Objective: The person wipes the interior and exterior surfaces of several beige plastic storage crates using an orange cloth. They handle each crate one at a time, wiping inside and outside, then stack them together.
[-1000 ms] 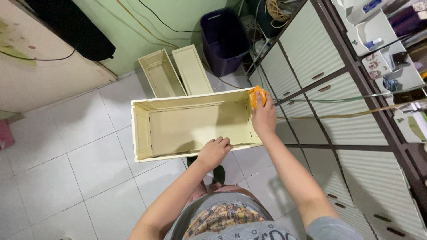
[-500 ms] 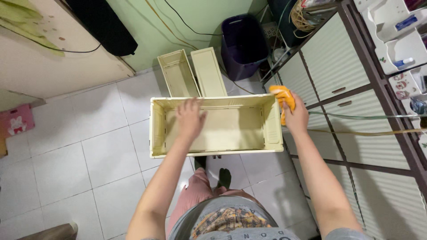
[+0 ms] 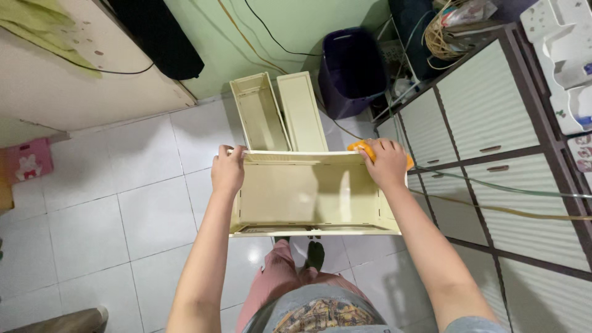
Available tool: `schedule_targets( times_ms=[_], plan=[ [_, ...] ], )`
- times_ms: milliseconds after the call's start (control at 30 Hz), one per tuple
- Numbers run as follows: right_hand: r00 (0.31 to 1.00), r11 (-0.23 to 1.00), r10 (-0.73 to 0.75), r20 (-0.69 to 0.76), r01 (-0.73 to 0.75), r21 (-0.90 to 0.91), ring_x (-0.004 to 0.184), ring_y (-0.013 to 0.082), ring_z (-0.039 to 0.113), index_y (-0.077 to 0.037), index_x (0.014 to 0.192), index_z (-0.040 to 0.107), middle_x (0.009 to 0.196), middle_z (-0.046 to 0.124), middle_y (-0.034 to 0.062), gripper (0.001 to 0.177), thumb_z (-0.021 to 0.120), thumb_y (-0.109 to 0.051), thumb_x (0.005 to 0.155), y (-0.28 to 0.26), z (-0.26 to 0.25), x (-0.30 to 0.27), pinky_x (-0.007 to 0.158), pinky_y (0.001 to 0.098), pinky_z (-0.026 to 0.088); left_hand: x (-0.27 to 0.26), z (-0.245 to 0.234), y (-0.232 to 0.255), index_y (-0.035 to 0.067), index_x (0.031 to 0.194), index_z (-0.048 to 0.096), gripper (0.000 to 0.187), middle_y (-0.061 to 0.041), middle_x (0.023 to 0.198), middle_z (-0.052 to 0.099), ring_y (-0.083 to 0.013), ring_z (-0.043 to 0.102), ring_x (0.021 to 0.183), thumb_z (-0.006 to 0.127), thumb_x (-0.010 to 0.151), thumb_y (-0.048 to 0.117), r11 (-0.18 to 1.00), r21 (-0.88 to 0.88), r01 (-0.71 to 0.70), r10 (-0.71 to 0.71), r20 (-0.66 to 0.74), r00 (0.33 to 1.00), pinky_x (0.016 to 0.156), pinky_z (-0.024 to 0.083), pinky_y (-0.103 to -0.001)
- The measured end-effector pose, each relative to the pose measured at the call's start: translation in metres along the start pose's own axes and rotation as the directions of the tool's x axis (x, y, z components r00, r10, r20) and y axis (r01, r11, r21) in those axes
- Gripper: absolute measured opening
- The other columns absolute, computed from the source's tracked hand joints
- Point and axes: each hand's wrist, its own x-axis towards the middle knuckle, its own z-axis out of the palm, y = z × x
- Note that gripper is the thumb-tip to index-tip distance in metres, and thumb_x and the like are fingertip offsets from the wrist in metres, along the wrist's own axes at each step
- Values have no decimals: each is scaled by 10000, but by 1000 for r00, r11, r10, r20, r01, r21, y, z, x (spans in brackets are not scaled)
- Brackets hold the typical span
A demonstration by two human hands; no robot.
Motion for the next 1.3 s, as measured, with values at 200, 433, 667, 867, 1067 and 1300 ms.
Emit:
schedule_targets(
  times_ms=[200, 433, 667, 867, 1067, 1300],
  plan=[
    [991, 981, 43, -127, -66, -180, 1200, 323, 541, -161, 1164, 729, 1219, 652, 64, 259, 738, -241, 918, -33, 16, -2, 1054, 496, 395, 4, -6, 4, 238, 1132, 718, 191, -111, 1209, 610, -394, 562, 927, 555, 1038, 204, 990, -139, 2, -7, -32, 999, 812, 520, -486],
    [990, 989, 123, -75, -129, -76, 1239, 321, 525, -153, 1136, 735, 1258, 663, 54, 234, 721, -140, 903, -44, 17, -4, 1071, 504, 370, -2, -15, 10, 238, 1149, 723, 202, -88, 1234, 609, -379, 548, 988, 561, 1031, 209, 983, -178, 43, -47, -19, 999, 822, 524, -483],
    [848, 736, 521, -94, -392, 552, 1161, 258, 657, -63, 1301, 655, 1259, 693, 124, 246, 574, -155, 1088, 1, -46, -11, 1036, 371, 501, 0, -18, 9, 242, 1135, 729, 193, -79, 1232, 609, -370, 551, 1011, 570, 1028, 223, 976, -208, 65, -66, 6, 998, 821, 527, -483],
    [864, 799, 504, 24, -476, 366, 1090, 303, 675, -63, 1341, 646, 1203, 694, 169, 327, 569, -188, 1049, -25, -27, 7, 936, 419, 519, 0, -11, 2, 224, 1152, 723, 208, -105, 1246, 605, -388, 541, 1003, 571, 1018, 175, 972, -233, 24, -27, -9, 1000, 844, 517, -485],
    [998, 993, 59, -25, -56, 100, 1122, 307, 602, -108, 1115, 710, 1103, 711, 80, 204, 652, -242, 973, -131, 38, 25, 1001, 480, 430, 6, 15, -22, 124, 1299, 614, 281, -109, 1213, 628, -314, 562, 1051, 504, 1042, 129, 922, -386, -38, 7, -83, 997, 946, 410, -441],
    [998, 975, -61, 6, 59, 217, 1140, 318, 582, -101, 1164, 672, 1163, 669, 74, 302, 703, -280, 922, -256, 73, 43, 1005, 501, 434, 6, 41, -55, 106, 1221, 625, 274, -80, 1244, 668, -273, 563, 1070, 407, 1097, 215, 860, -511, 0, -19, -33, 999, 989, 352, -388]
  ],
)
